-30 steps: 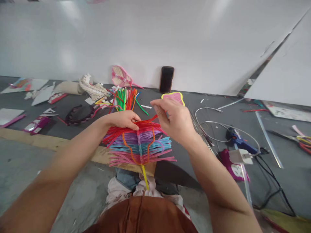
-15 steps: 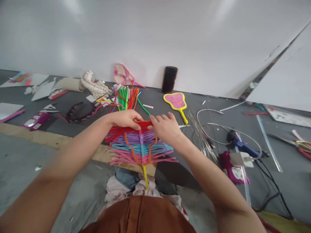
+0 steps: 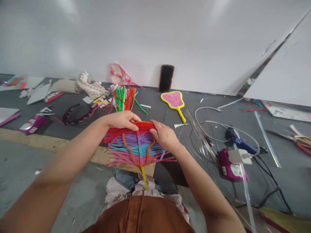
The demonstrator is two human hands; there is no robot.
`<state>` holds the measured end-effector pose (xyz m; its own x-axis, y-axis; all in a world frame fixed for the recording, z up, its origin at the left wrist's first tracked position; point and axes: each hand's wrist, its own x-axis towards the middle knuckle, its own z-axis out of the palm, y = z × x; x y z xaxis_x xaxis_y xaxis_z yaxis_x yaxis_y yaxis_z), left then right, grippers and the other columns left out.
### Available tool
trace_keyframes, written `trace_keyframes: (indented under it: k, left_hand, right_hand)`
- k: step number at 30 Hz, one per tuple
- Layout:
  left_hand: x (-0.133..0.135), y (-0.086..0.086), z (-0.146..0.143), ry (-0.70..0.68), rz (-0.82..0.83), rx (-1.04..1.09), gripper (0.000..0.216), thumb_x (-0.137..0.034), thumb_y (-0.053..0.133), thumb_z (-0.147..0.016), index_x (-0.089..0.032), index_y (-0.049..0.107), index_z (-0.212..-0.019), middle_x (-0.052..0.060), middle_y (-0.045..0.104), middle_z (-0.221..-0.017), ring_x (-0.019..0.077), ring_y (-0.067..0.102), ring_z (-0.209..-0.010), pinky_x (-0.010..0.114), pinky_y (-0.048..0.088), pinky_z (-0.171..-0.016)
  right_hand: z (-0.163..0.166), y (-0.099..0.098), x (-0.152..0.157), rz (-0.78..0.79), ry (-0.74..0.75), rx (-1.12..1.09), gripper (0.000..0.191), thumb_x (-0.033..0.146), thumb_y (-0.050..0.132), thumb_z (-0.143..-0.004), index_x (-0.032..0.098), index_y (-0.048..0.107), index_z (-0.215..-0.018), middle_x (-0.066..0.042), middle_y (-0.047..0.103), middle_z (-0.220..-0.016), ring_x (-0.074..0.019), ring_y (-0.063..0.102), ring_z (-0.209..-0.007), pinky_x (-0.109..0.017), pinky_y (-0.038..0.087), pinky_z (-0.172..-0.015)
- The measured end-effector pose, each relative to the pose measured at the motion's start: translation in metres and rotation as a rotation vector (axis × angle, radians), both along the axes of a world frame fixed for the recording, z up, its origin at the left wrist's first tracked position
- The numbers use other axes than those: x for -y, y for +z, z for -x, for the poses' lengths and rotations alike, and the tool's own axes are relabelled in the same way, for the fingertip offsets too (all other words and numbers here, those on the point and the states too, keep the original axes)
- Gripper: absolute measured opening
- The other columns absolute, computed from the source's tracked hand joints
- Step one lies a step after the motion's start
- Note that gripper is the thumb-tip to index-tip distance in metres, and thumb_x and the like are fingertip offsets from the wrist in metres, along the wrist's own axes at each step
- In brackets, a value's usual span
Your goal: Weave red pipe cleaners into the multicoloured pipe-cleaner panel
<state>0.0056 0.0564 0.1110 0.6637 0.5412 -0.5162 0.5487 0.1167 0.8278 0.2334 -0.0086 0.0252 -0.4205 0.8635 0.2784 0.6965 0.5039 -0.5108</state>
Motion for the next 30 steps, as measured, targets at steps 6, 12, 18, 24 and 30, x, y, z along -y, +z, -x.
trace_keyframes:
  k: [6,12,18,24,30]
  left_hand:
    - [-0.001,0.003,-0.003,-0.037,0.014,-0.021,0.034,-0.024,0.076,-0.067,-0.016,0.068,-0.100,0.000,0.075,-0.084,0.0146,0.067,-0.073,0.025,0.050,-0.070]
    - [0.001,0.004,0.003,-0.130,-0.050,-0.133,0.039,-0.022,0.070,-0.066,-0.016,0.064,-0.104,0.001,0.075,-0.094,0.0163,0.068,-0.078,0.024,0.050,-0.069]
    - [0.004,-0.004,0.006,-0.161,-0.171,-0.165,0.030,-0.024,0.062,-0.072,-0.016,0.068,-0.101,-0.002,0.073,-0.080,0.0124,0.064,-0.068,0.020,0.044,-0.062]
    - [0.004,-0.002,-0.002,-0.195,-0.268,-0.252,0.028,-0.022,0.061,-0.069,-0.015,0.069,-0.095,-0.001,0.072,-0.078,0.0135,0.064,-0.070,0.020,0.042,-0.062]
    - [0.006,0.004,-0.010,-0.253,-0.361,-0.310,0.022,-0.019,0.061,-0.070,-0.014,0.067,-0.090,-0.002,0.067,-0.072,0.0125,0.059,-0.066,0.020,0.039,-0.058]
  right_hand:
    - [-0.001,0.002,0.002,0.019,-0.038,0.027,0.038,0.040,0.029,-0.101,0.017,0.058,-0.109,-0.011,0.071,-0.092,-0.0235,0.068,-0.086,-0.031,0.048,-0.072]
    - [-0.007,-0.006,0.007,-0.032,-0.087,0.079,0.037,0.041,0.028,-0.102,0.019,0.059,-0.103,-0.009,0.071,-0.087,-0.0211,0.067,-0.080,-0.028,0.044,-0.068]
    - [-0.010,0.008,0.011,0.095,-0.077,0.212,0.037,0.036,0.029,-0.102,0.017,0.060,-0.112,-0.011,0.072,-0.100,-0.0222,0.068,-0.090,-0.030,0.048,-0.074]
    - [-0.010,0.053,0.007,0.085,-0.027,0.507,0.067,0.052,0.042,-0.097,0.007,0.038,-0.147,-0.023,0.050,-0.145,-0.0360,0.053,-0.127,-0.049,0.043,-0.100]
    - [0.021,0.093,0.002,-0.021,0.057,0.596,0.047,0.041,0.051,-0.096,0.013,0.054,-0.133,-0.018,0.063,-0.131,-0.0316,0.055,-0.125,-0.051,0.031,-0.110]
